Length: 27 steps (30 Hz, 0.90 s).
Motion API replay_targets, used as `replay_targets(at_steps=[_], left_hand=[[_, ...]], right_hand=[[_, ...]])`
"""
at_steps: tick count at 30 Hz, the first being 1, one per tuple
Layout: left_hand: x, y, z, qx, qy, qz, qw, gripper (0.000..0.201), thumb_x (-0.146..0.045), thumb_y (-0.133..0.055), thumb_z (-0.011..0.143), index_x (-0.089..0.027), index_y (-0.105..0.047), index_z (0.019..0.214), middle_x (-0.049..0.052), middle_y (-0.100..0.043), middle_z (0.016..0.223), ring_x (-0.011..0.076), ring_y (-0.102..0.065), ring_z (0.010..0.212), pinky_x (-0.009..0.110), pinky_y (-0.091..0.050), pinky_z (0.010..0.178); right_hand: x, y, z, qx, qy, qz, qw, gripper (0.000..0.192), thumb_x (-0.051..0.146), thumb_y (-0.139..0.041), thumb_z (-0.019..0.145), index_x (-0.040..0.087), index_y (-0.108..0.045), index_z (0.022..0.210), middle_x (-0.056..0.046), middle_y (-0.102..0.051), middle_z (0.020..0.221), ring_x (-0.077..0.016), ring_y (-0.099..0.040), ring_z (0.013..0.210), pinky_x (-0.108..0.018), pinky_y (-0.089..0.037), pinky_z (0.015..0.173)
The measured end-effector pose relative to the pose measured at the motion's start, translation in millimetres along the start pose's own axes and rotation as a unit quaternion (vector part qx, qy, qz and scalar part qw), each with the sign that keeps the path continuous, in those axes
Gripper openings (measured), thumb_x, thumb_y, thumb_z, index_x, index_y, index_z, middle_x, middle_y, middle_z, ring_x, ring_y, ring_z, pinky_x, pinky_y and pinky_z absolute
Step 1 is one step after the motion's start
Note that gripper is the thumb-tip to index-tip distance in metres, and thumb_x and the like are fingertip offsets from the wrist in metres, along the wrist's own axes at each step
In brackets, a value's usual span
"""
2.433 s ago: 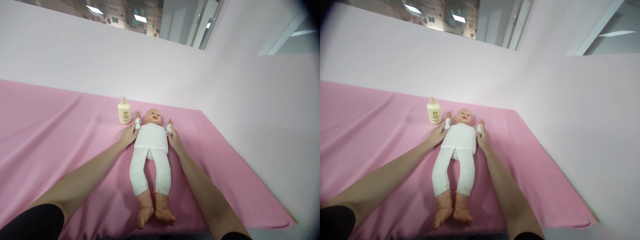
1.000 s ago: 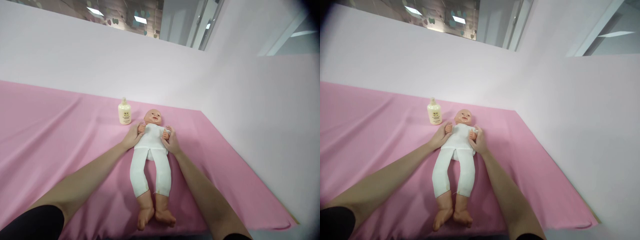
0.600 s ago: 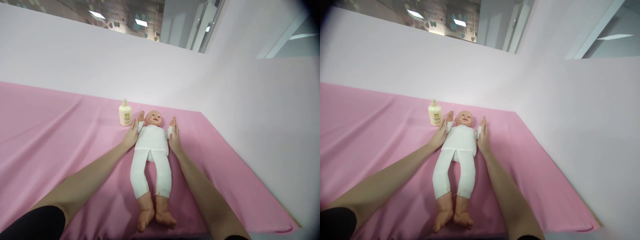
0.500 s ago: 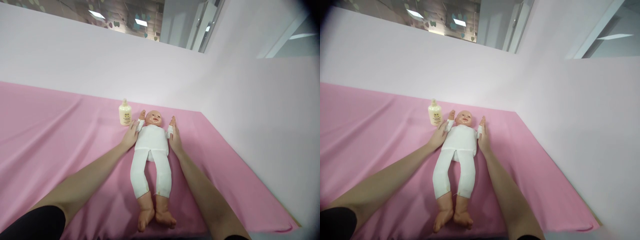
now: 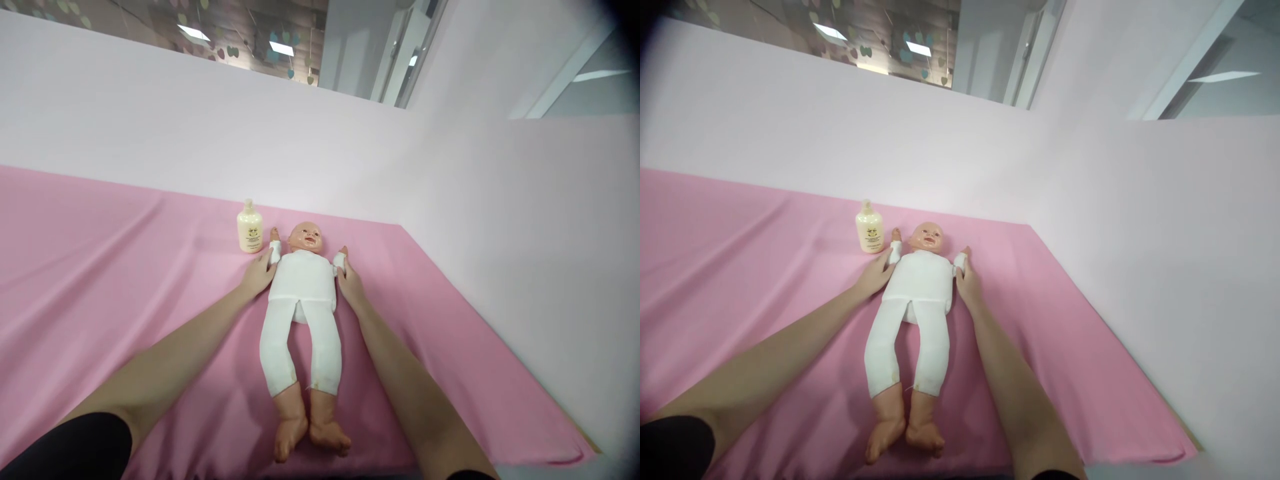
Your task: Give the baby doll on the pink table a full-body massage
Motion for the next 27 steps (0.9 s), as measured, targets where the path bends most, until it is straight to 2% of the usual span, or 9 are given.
replay_targets(at_steps=[3,5,9,12,15,18,22,24,27], left_hand=[[-2,0.4,1,0.000,-0.016,-0.029,0.999,0.057,-0.033,-0.042,0.087,-0.015,-0.035,0.141,0.014,-0.051,0.136,0.0309,-0.049,0.122,0.047,-0.039,0.101],[-4,2.2,1,-0.010,-0.024,-0.072,0.997,0.056,-0.028,-0.045,0.085,-0.016,-0.036,0.139,0.013,-0.052,0.134,0.0283,-0.052,0.119,0.045,-0.041,0.101],[-8,9.3,-2,-0.051,-0.026,-0.160,0.985,0.064,-0.020,-0.052,0.078,-0.019,-0.030,0.138,0.012,-0.050,0.133,0.0241,-0.052,0.117,0.042,-0.043,0.099],[-16,18.8,-8,-0.089,-0.047,-0.192,0.976,0.076,-0.024,-0.058,0.076,-0.019,-0.020,0.141,0.014,-0.047,0.132,0.0237,-0.050,0.118,0.042,-0.042,0.100],[-31,29.5,-16,-0.119,-0.099,-0.183,0.971,0.070,-0.034,-0.063,0.075,-0.018,-0.031,0.135,0.013,-0.050,0.127,0.0242,-0.050,0.117,0.042,-0.041,0.102],[-51,28.9,-23,-0.090,-0.181,-0.142,0.969,0.042,-0.038,-0.063,0.076,-0.020,-0.052,0.112,0.008,-0.059,0.113,0.0234,-0.055,0.109,0.040,-0.043,0.098],[-64,22.7,-30,-0.054,-0.259,-0.096,0.959,0.024,-0.037,-0.059,0.080,-0.021,-0.056,0.098,0.005,-0.063,0.099,0.0214,-0.059,0.097,0.038,-0.046,0.092],[-64,21.2,-30,-0.048,-0.261,-0.090,0.960,0.024,-0.037,-0.058,0.081,-0.021,-0.056,0.098,0.005,-0.063,0.098,0.0213,-0.059,0.095,0.037,-0.047,0.090],[-60,19.2,-24,-0.045,-0.226,-0.081,0.970,0.033,-0.037,-0.058,0.081,-0.019,-0.053,0.108,0.008,-0.062,0.104,0.0237,-0.058,0.098,0.040,-0.046,0.091]], right_hand=[[-2,0,0,0.006,-0.011,0.010,1.000,0.062,0.039,-0.035,0.091,0.015,-0.024,0.147,-0.014,-0.062,0.122,-0.0290,-0.060,0.110,-0.042,-0.045,0.092],[-2,1,0,-0.007,0.004,0.038,0.999,0.062,0.037,-0.039,0.090,0.016,-0.026,0.147,-0.013,-0.057,0.130,-0.0274,-0.056,0.117,-0.042,-0.043,0.097],[4,7,0,-0.081,0.080,0.113,0.987,0.069,0.030,-0.049,0.082,0.016,-0.024,0.145,-0.013,-0.041,0.144,-0.0241,-0.042,0.130,-0.041,-0.038,0.105],[16,11,-5,-0.119,0.144,0.145,0.972,0.079,0.029,-0.054,0.079,0.014,-0.015,0.146,-0.017,-0.044,0.138,-0.0237,-0.046,0.125,-0.042,-0.040,0.103],[32,17,-16,-0.146,0.194,0.127,0.962,0.081,0.033,-0.061,0.076,0.013,-0.020,0.143,-0.017,-0.050,0.128,-0.0244,-0.051,0.118,-0.042,-0.042,0.100],[52,18,-27,-0.135,0.251,0.080,0.955,0.066,0.035,-0.063,0.076,0.017,-0.037,0.134,-0.012,-0.057,0.116,-0.0243,-0.055,0.109,-0.042,-0.044,0.098],[68,11,-37,-0.076,0.308,0.048,0.947,0.042,0.031,-0.057,0.079,0.022,-0.052,0.120,-0.007,-0.063,0.104,-0.0224,-0.059,0.100,-0.040,-0.047,0.094],[67,10,-38,-0.074,0.308,0.051,0.947,0.040,0.032,-0.057,0.080,0.022,-0.053,0.119,-0.007,-0.064,0.102,-0.0223,-0.059,0.100,-0.040,-0.047,0.094],[58,7,-31,-0.083,0.278,0.065,0.955,0.052,0.038,-0.055,0.083,0.019,-0.044,0.130,-0.010,-0.061,0.113,-0.0233,-0.058,0.107,-0.041,-0.046,0.097]])
Point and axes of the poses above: each hand's wrist, its own z-axis towards the middle knuckle, its own y-axis out of the back of the hand, x = y × z, the point moved 8 cm from there along z, towards the middle knuckle
